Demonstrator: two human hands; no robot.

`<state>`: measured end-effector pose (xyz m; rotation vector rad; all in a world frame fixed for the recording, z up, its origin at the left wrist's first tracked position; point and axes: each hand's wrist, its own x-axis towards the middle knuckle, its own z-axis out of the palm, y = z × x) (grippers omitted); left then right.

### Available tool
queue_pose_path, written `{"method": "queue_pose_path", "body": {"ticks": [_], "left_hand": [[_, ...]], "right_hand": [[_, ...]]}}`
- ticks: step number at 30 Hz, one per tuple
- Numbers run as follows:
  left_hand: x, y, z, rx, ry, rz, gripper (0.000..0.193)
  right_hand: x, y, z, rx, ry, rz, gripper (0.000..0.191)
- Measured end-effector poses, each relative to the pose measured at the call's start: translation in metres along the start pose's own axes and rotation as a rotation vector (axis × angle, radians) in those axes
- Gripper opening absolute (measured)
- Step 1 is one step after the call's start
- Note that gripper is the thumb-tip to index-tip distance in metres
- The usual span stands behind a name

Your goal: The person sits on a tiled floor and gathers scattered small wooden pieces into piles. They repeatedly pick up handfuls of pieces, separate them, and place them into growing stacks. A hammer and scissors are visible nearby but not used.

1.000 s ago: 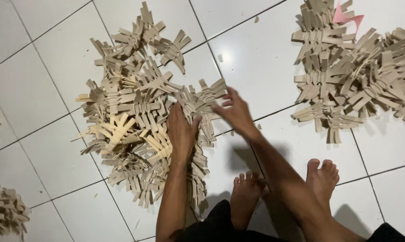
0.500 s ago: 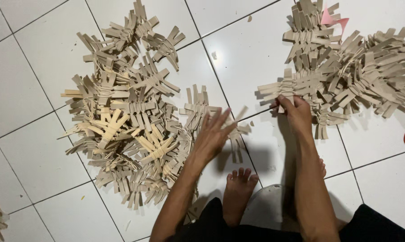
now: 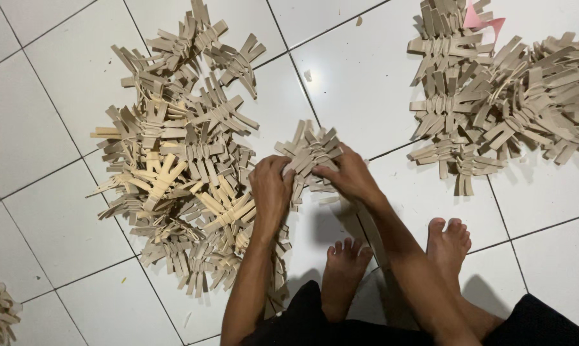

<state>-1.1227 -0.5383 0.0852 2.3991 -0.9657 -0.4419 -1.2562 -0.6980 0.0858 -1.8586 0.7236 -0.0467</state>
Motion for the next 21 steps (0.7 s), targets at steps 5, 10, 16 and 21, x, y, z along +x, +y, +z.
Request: {"method": "queue_pose_path", "body": {"ticks": [5, 10, 16, 21], "left_hand": [[-0.001, -0.007, -0.003, -0.18, 0.054, -0.021, 0.046], [0.003, -0.016, 0.002, -0.068, -0.105, -0.206, 0.042], [0.014, -0.007, 0.018, -0.227, -0.126, -0.048, 0.03], [0.025, 0.014, 0.013, -0.885, -0.269, -0.501, 0.03]], "right_hand": [[0.008, -0.003, -0.009, 0.116, 0.067, 0.451, 0.034], [-0.016, 0.027, -0.071, 0.146, 0.312, 0.401, 0.036], [-0.022, 0.025, -0.052, 0.237, 0.097, 0.573, 0.043], [-0.014, 0.007, -0.016, 0.3, 0.064, 0.253, 0.042]]}}
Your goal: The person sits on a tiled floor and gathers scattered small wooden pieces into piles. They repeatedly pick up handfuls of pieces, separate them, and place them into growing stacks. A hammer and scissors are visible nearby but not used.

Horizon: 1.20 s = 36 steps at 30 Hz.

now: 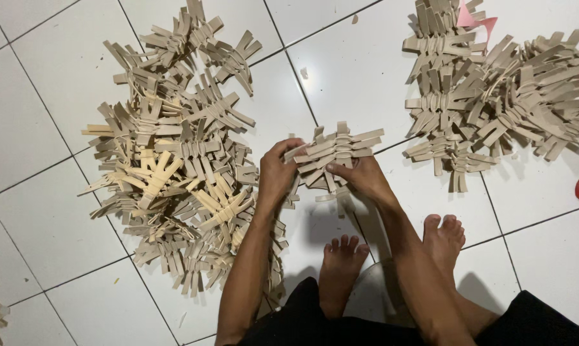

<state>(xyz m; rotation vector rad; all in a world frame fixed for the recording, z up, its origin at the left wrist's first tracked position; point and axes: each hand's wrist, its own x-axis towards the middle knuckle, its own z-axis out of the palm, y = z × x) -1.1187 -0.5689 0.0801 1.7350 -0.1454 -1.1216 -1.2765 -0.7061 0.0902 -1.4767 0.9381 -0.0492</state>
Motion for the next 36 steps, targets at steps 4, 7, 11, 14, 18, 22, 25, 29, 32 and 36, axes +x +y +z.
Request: {"method": "queue_pose_path", "body": {"ticks": [4, 7, 11, 14, 18, 22, 25, 29, 32, 36], "left_hand": [[-0.006, 0.014, -0.011, 0.243, 0.105, 0.073, 0.038], [-0.015, 0.009, -0.016, 0.742, 0.199, 0.282, 0.053], [-0.021, -0.002, -0.008, 0.774, 0.147, 0.221, 0.054], [-0.016, 0.007, -0.003, 0.425, 0.172, 0.264, 0.053], [-0.019, 0.038, -0.017, 0.095, 0.179, -0.005, 0.037], [-0.029, 0.054, -0.02, 0.103, -0.107, -0.024, 0.024], [-0.035, 0.041, 0.011, 0.305, -0.278, 0.0, 0.026], [-0.017, 0.026, 0.029, 0.34, -0.127, 0.03, 0.033], [0.007, 0.031, 0.009, 0.479, 0.16, 0.585, 0.056], [-0.007, 0.015, 0.007, 0.609, 0.245, 0.557, 0.031]], "right_hand": [[-0.001, -0.013, -0.019, 0.186, 0.121, 0.042, 0.034], [-0.002, -0.019, -0.039, 0.087, 0.218, 0.117, 0.028], [0.003, -0.012, -0.034, 0.012, 0.317, 0.287, 0.026], [0.018, 0.002, -0.015, -0.017, 0.429, -0.05, 0.033], [0.046, 0.013, -0.007, -0.513, 0.563, -0.246, 0.043], [0.048, 0.009, -0.027, -0.063, 0.469, -0.024, 0.054], [0.03, 0.008, -0.057, 0.004, 0.398, 0.022, 0.05], [0.006, 0.01, -0.089, 0.037, 0.398, -0.063, 0.048], [-0.006, 0.009, -0.096, -0.126, 0.501, -0.089, 0.063], [-0.032, 0.016, -0.084, -0.206, 0.693, 0.049, 0.072]]}}
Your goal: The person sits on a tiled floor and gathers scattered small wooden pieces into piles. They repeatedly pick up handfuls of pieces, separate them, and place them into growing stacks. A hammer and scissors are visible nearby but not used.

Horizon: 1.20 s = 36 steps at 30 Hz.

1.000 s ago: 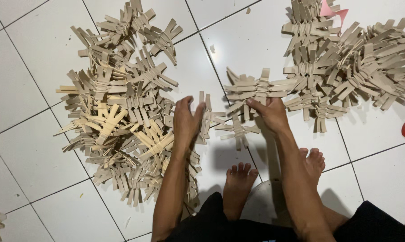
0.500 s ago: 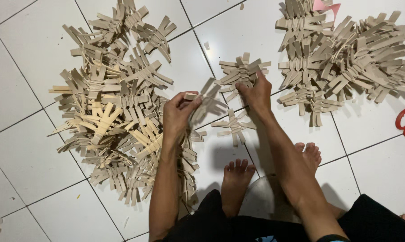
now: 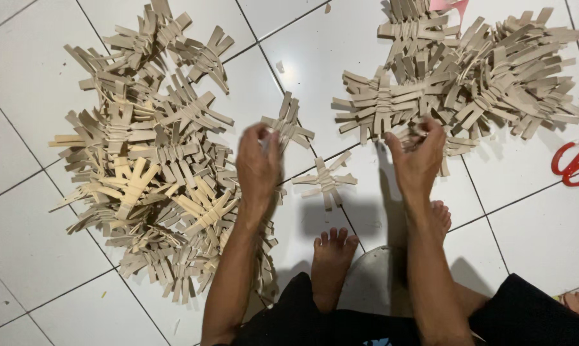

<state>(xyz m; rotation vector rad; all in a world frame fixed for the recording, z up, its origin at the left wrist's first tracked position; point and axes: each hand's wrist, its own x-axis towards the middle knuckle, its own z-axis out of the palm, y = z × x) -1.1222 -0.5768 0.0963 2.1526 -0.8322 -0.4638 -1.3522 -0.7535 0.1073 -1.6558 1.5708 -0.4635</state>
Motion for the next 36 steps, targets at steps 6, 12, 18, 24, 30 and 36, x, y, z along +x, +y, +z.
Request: {"method": "queue_pose_path", "body": {"ticks": [6, 12, 18, 24, 30, 36], "left_hand": [[-0.061, 0.01, 0.045, 0.422, -0.266, 0.272, 0.037], [-0.045, -0.005, 0.033, -0.385, -0.298, -0.232, 0.031], [-0.04, -0.013, 0.036, -0.737, -0.276, -0.527, 0.038], [-0.05, -0.012, 0.034, -0.655, -0.271, -0.576, 0.033], [-0.059, 0.001, 0.029, -0.796, -0.227, -0.387, 0.018], [-0.053, 0.012, 0.02, -0.606, -0.293, -0.488, 0.027]], "right_hand": [[-0.031, 0.031, 0.042, -0.464, -0.659, -0.254, 0.05], [-0.04, 0.044, 0.062, 0.172, -0.649, 0.061, 0.03], [-0.046, 0.019, 0.066, 0.401, -0.501, 0.071, 0.039], [-0.048, -0.002, 0.066, 0.69, -0.706, 0.124, 0.043], [-0.056, -0.005, 0.078, 0.632, -0.517, 0.268, 0.031], [-0.055, -0.007, 0.08, 0.585, -0.495, 0.289, 0.032]]}}
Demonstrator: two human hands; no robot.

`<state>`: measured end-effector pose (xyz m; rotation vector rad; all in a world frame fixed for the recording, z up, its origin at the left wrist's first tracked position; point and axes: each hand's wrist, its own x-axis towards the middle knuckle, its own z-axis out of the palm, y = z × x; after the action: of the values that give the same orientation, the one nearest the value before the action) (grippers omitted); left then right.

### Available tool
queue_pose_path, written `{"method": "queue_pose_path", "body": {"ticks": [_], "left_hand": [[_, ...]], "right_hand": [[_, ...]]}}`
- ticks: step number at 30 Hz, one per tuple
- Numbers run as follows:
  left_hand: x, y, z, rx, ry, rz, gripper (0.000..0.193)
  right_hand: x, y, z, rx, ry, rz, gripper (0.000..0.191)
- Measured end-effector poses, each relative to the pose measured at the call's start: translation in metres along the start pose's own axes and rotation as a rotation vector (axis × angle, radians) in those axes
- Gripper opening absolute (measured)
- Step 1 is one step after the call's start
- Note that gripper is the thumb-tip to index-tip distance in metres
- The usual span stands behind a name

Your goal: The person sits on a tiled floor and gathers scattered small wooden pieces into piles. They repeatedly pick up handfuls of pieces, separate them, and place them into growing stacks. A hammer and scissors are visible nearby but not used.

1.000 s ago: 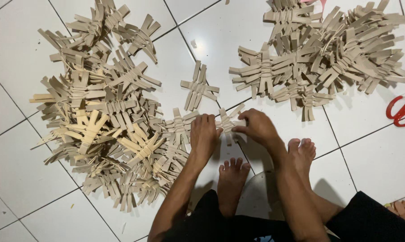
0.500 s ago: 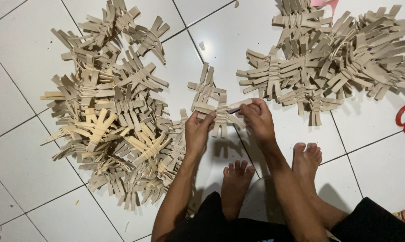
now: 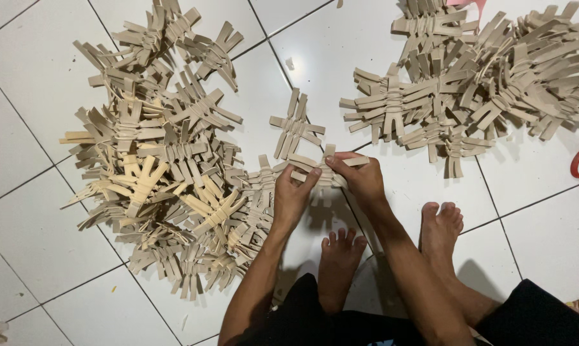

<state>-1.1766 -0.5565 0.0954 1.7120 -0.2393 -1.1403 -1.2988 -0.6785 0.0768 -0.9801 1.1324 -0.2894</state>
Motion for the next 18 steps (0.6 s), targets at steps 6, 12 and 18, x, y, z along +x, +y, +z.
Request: {"method": "queue_pose_path", "body": {"ticks": [6, 12, 18], "left_hand": [[-0.004, 0.001, 0.005, -0.016, 0.015, -0.015, 0.03], [0.001, -0.019, 0.005, -0.001, 0.148, 0.002, 0.028], [0.011, -0.023, -0.008, -0.092, -0.006, 0.189, 0.025]], "right_hand": [[-0.002, -0.002, 0.003, 0.02, 0.036, -0.028, 0.033], [0.005, 0.004, -0.007, 0.115, -0.186, 0.045, 0.035], [0.002, -0.011, -0.012, -0.131, -0.276, -0.064, 0.035]]}}
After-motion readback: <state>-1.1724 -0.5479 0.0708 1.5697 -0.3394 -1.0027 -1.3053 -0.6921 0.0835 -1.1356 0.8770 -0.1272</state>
